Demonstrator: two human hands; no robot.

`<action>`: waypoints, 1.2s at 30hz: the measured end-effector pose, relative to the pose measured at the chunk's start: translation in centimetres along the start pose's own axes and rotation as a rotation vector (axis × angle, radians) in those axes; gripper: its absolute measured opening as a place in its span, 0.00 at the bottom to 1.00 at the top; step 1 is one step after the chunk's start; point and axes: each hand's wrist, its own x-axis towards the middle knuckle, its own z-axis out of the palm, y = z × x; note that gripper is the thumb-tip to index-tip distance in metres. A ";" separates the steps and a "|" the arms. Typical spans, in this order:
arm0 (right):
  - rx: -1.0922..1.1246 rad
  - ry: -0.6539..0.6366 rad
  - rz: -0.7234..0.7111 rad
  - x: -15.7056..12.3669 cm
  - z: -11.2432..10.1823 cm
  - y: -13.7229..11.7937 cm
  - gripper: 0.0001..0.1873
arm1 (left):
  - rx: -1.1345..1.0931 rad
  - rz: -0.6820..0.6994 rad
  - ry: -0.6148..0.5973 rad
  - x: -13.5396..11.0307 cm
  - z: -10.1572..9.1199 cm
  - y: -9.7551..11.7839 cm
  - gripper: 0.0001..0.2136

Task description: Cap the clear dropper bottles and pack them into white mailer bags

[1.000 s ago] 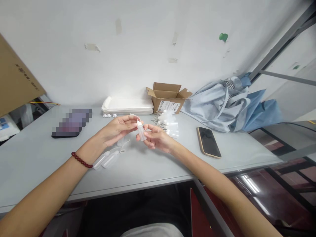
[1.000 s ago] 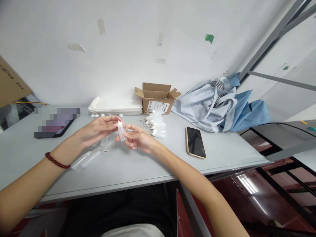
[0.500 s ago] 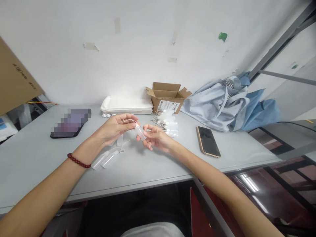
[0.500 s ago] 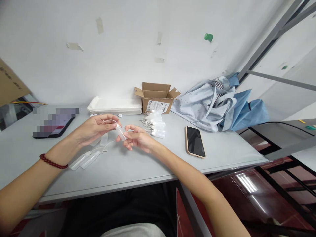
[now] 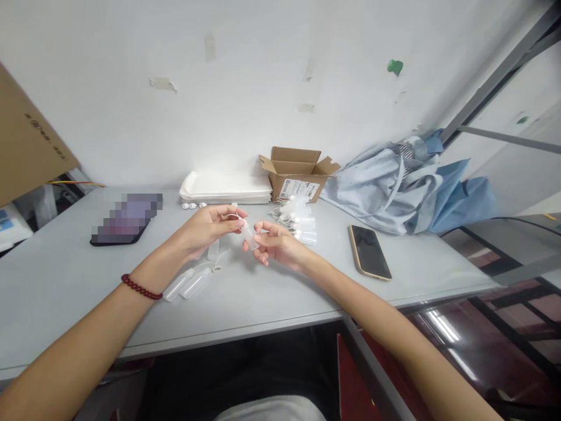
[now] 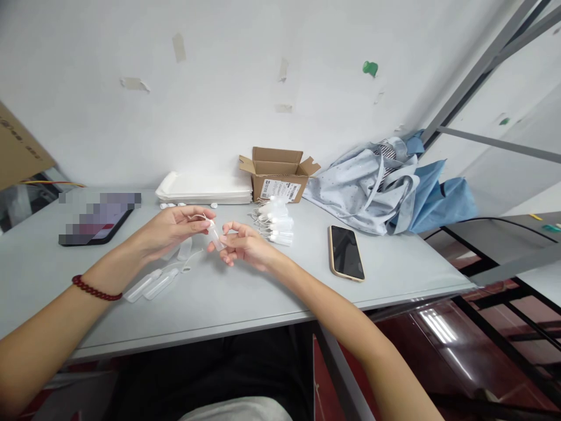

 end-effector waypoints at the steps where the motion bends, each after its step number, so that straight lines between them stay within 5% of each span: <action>1: 0.000 0.003 0.002 0.0 0.0 0.0 0.17 | 0.002 0.006 0.005 0.0 0.0 0.0 0.14; 18: 0.029 0.048 0.021 -0.3 0.5 -0.5 0.17 | -0.083 0.066 -0.022 -0.2 0.0 0.2 0.18; 25: -0.052 0.054 0.008 -0.3 0.4 -0.6 0.14 | 0.096 0.022 -0.124 -0.4 0.4 0.5 0.12; 30: -0.125 0.168 -0.004 -0.3 0.6 -0.8 0.13 | 0.191 -0.052 -0.117 -0.4 0.3 0.6 0.12; 36: -0.240 0.292 -0.021 -0.3 0.9 -1.1 0.17 | 0.220 -0.134 -0.249 -0.5 0.2 0.6 0.16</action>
